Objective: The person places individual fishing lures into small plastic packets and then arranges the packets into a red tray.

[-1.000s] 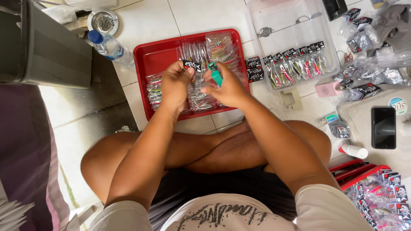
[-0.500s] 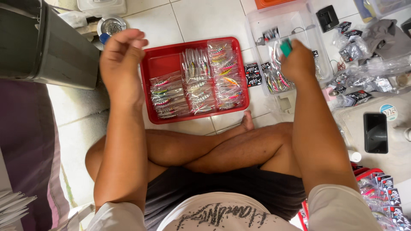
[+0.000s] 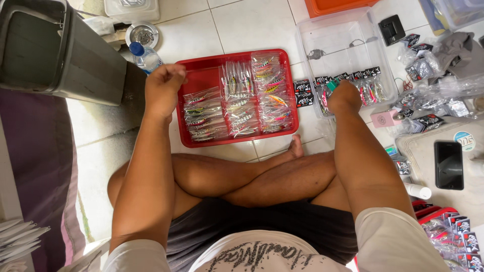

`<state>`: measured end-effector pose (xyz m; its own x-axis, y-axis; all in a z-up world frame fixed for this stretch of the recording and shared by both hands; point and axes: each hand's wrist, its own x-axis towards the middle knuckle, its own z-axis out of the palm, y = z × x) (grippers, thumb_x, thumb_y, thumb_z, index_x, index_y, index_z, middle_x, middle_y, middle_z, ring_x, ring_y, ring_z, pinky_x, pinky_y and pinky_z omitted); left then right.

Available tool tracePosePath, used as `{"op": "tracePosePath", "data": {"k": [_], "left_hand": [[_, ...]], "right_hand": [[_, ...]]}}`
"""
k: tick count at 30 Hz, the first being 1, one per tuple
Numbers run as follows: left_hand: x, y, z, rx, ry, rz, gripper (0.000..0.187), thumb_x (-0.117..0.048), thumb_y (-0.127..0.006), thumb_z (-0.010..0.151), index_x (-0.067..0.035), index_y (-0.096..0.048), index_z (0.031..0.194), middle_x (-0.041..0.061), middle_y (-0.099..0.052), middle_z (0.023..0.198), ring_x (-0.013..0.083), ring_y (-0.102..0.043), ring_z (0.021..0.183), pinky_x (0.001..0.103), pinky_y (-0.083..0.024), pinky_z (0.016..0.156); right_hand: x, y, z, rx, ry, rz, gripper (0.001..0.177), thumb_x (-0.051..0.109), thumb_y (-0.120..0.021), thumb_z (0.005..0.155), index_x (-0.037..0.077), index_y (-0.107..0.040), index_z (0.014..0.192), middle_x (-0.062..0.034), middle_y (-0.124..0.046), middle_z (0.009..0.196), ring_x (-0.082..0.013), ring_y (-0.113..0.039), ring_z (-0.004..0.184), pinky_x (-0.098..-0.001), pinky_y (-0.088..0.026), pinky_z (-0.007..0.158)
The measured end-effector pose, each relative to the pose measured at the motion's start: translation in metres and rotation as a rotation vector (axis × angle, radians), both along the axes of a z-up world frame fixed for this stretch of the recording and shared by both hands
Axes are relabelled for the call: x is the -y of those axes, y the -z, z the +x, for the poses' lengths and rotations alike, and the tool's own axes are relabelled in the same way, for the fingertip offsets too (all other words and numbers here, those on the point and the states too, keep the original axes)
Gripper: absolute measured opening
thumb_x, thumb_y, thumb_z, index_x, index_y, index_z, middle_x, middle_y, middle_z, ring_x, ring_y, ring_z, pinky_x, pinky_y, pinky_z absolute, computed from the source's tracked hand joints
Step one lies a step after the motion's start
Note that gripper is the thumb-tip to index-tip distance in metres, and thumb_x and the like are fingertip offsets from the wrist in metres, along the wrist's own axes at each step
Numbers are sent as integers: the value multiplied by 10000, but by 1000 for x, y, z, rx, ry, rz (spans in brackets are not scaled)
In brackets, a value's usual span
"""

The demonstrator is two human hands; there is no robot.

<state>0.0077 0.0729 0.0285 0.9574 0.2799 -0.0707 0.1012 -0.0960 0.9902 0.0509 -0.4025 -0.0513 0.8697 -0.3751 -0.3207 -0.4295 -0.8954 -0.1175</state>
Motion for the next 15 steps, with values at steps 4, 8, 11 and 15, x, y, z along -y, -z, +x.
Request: {"op": "tracePosePath", "data": {"k": [4, 8, 11, 15], "left_hand": [[-15, 32, 12, -231, -82, 204, 118, -187, -688, 951, -158, -772, 1029, 58, -716, 875, 164, -710, 780, 294, -540, 674], [-17, 81, 37, -313, -13, 563, 187, -311, -733, 901, -212, -768, 1057, 47, -748, 978, 294, -710, 996, 403, -549, 816], [-10, 116, 38, -376, 72, 651, 231, -249, -700, 903, -166, -746, 1115, 90, -765, 1060, 359, -690, 1110, 470, -547, 942], [6, 128, 27, -483, 304, 822, 383, -168, -613, 968, -184, -683, 1344, 120, -729, 1235, 347, -653, 1226, 490, -505, 1059]], "right_hand": [[-33, -37, -7, 137, -77, 16, 300, -11, -627, 927, -61, -657, 1221, -258, -693, 1103, -468, -662, 1131, -579, -527, 944], [-39, 0, 9, 322, -528, 71, 182, -30, -584, 926, -38, -684, 1078, -221, -700, 973, -420, -581, 1210, -529, -450, 1016], [-41, 33, 16, 369, -654, 56, 185, -14, -613, 916, 24, -717, 1064, -143, -715, 941, -329, -535, 1324, -449, -383, 1096], [-35, 57, 23, 424, -686, 58, 188, -36, -642, 905, 77, -745, 1015, -92, -726, 895, -274, -549, 1338, -422, -351, 1144]]}}
